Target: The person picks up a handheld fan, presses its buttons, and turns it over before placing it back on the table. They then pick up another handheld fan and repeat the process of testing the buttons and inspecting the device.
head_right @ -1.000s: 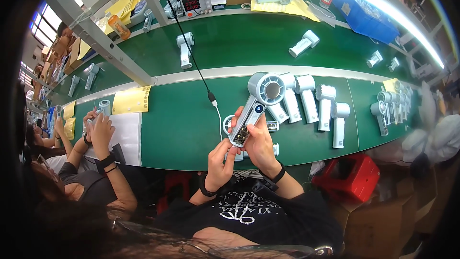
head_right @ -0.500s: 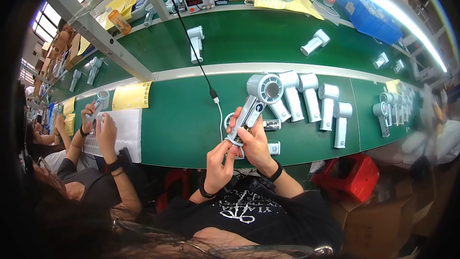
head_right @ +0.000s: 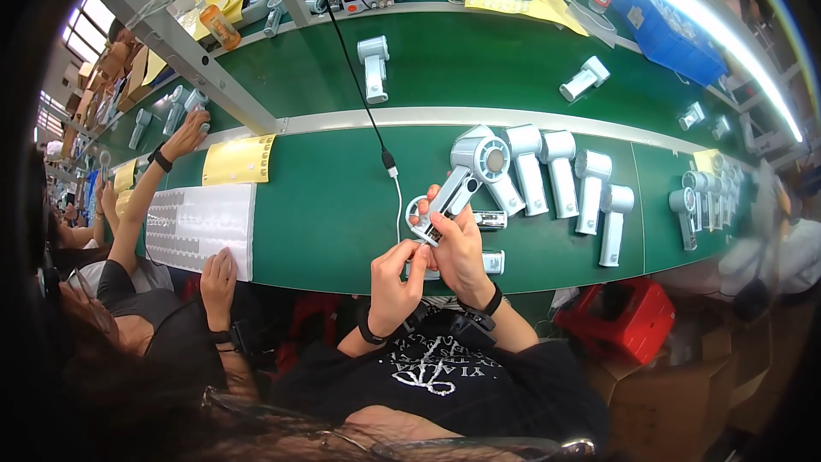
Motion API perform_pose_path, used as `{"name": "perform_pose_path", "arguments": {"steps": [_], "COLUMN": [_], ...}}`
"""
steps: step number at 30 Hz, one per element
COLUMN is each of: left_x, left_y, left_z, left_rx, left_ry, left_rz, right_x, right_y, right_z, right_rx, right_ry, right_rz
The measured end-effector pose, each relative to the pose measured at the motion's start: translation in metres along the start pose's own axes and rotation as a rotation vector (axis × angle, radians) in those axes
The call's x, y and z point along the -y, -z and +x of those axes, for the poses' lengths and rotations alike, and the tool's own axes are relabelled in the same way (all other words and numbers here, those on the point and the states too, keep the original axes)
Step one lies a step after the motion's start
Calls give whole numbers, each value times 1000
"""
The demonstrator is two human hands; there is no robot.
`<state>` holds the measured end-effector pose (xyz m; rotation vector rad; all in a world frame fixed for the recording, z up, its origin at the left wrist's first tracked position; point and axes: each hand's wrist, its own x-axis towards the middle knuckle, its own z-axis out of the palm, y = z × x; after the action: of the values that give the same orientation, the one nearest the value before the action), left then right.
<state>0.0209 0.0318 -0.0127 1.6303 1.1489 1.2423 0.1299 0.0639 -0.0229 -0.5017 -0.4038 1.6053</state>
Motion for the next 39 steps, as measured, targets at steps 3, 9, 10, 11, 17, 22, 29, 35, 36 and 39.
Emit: {"name": "perform_pose_path", "arguments": {"steps": [3,9,10,11,17,22,29,35,36,39], "left_x": [2,5,6,7,20,41,58,58,56,52], "left_y": [0,9,11,13,19,40,79,85,86,87], "left_z": [0,1,1,2,7,3,-1,-5,-5,-4], "left_rx": [-13,68,86,87,-25,-158,-438,-525,-520,-507], "left_ry": [17,63,90,87,41,72,185,190,181,167], "left_rz": [24,-61,-87,-88,-113,-223,-373,-412,-413,-423], "right_x": [-4,-12,-12,-11,0,42,72,46,46,55], "right_y": [0,6,5,4,7,7,-6,13,13,5], "right_z": [-1,-1,-1,0,7,48,210,283,284,244], "right_rx": [22,94,122,150,251,731,606,627,656,845], "right_ry": [115,237,263,290,241,318,316,7,-36,-127], "right_rz": [-135,-338,-361,-383,-679,-1420,-2390,-2239,-2229,-2114]}}
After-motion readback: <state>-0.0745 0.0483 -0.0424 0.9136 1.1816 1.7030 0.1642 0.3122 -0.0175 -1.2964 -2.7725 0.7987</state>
